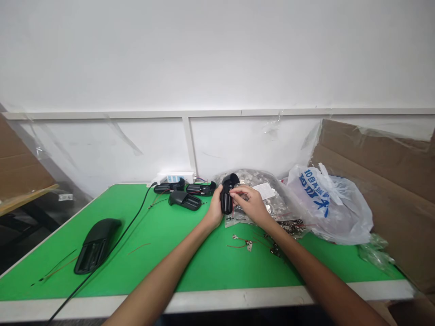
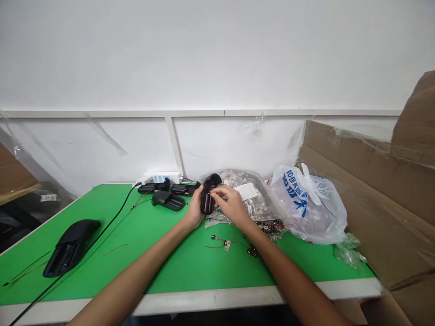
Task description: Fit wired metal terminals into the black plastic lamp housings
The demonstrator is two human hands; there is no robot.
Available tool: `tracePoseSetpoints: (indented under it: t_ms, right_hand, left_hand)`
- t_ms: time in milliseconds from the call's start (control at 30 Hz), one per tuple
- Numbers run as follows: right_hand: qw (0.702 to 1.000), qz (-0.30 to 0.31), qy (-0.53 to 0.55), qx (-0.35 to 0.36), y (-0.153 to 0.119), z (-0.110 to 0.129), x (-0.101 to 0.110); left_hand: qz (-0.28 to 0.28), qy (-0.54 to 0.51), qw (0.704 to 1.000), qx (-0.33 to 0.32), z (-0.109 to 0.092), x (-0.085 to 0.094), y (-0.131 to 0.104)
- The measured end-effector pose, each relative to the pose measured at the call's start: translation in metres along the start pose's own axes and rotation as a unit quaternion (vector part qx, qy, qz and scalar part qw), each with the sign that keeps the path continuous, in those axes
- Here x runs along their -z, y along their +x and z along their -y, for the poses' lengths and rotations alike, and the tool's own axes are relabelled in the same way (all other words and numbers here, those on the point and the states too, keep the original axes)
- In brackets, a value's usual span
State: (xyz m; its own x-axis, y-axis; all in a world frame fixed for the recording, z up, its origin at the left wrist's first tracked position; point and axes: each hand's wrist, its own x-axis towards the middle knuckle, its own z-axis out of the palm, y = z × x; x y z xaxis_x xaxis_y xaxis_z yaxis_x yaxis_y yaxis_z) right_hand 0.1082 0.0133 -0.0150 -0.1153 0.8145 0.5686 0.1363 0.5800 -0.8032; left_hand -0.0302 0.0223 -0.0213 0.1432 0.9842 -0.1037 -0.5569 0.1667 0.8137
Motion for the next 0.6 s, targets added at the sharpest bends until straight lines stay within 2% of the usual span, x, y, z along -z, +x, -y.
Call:
tracePoseSetpoints:
  t_ms: [367,600]
  right_hand:
    - [1.0,-0.002,-0.023,0.002,-0.0001,-0.0024,-0.0005]
    - [0.995,0.0,-0.088,0.049,-0.0017,-0.0034,0.0005]
  left_hand:
    - [0.006,0.012,1.0,0.006,0.0034,0.0026,0.0023]
    - [-0.015,0.016,1.0,0.011,0.0031,0.003,0.0034]
